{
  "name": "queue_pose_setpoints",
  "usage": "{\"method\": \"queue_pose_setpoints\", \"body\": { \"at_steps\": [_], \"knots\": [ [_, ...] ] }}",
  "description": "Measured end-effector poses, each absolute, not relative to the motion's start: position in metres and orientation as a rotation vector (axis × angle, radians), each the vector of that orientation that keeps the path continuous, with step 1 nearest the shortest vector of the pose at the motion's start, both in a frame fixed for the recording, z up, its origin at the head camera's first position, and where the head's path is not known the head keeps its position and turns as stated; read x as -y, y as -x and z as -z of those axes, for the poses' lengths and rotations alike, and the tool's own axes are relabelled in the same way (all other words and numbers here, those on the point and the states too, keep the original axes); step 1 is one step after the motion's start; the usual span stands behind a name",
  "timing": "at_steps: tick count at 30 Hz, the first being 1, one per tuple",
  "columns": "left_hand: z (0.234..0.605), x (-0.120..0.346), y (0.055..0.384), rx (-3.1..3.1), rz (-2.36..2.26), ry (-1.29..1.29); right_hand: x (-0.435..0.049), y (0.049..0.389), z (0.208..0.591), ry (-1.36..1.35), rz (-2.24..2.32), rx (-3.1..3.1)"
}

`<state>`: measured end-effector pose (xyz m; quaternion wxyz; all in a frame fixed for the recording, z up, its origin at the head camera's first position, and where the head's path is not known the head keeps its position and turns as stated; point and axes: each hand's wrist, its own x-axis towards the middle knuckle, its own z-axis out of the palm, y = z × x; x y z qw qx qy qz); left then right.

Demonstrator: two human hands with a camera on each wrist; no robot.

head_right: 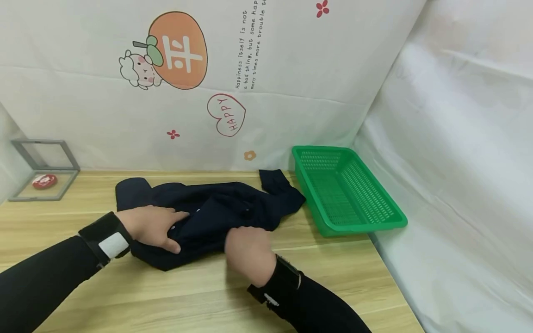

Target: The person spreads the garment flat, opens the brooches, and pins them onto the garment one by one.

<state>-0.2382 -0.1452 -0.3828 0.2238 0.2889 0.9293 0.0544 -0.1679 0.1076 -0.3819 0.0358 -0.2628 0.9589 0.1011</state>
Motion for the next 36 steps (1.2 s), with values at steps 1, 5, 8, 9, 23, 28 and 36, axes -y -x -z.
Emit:
{"method": "queue_pose_setpoints", "body": {
  "at_steps": [1,5,8,9,23,28,36],
  "knots": [
    [0.383,0.143,0.237,-2.568,-0.150,-0.815,-0.102,0.167,0.382,0.933,-0.266,-2.939],
    [0.386,0.133,0.235,-2.627,-0.156,-0.899,-0.082,0.164,0.395,1.384,-0.180,-2.764],
    [0.389,0.133,0.235,-2.688,-0.141,-1.000,-0.075,0.164,0.409,1.461,-0.243,-2.677],
    [0.390,0.134,0.236,-2.725,-0.122,-1.044,-0.075,0.164,0.413,1.456,-0.260,-2.664],
    [0.365,0.169,0.252,-3.320,0.148,-1.305,-0.144,0.176,0.384,0.490,-0.186,-2.956],
    [0.373,0.169,0.251,-3.350,-0.051,-1.270,-0.149,0.181,0.386,0.341,-0.217,-3.050],
    [0.395,0.179,0.230,-3.002,-0.126,-0.968,-0.155,0.189,0.411,0.421,-0.065,-2.776]
  ]
}}
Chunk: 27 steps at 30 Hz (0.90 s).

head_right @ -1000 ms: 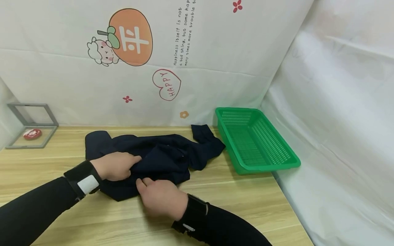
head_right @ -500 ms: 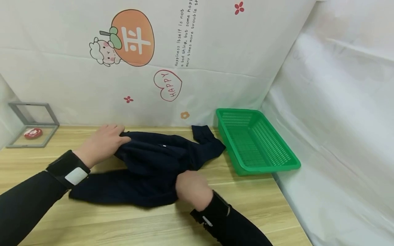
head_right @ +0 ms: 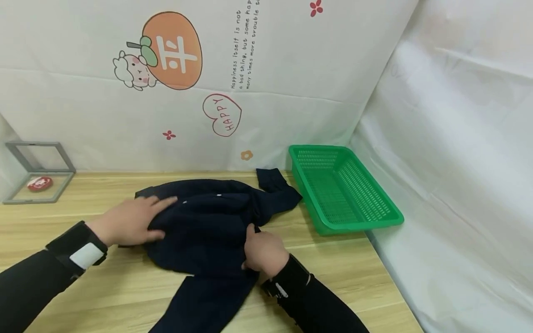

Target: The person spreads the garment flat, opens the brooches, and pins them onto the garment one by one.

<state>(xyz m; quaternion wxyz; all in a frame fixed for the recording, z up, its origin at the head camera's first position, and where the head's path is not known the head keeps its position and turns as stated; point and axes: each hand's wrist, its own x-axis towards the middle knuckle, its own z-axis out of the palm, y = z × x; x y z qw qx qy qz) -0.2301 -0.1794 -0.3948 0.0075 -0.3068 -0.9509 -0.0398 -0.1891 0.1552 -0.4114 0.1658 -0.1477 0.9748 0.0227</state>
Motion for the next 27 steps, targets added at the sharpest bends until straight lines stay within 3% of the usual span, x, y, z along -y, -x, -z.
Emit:
{"method": "queue_pose_setpoints", "body": {
  "at_steps": [4,12,16,23,27],
  "knots": [
    [0.413,0.192,0.219,3.148,0.123,0.994,-0.169,0.201,0.409,0.580,0.066,-2.827],
    [0.429,0.218,0.224,3.002,0.131,1.013,-0.217,0.226,0.380,0.707,0.331,-3.636],
    [0.425,0.227,0.222,2.998,0.205,0.956,-0.217,0.217,0.378,0.515,0.176,-3.267],
    [0.425,0.242,0.221,2.949,0.210,0.956,-0.219,0.204,0.406,0.215,-0.049,-2.713],
    [0.422,0.256,0.220,2.915,0.196,0.924,-0.231,0.208,0.413,0.287,-0.118,-2.793]
  ]
}}
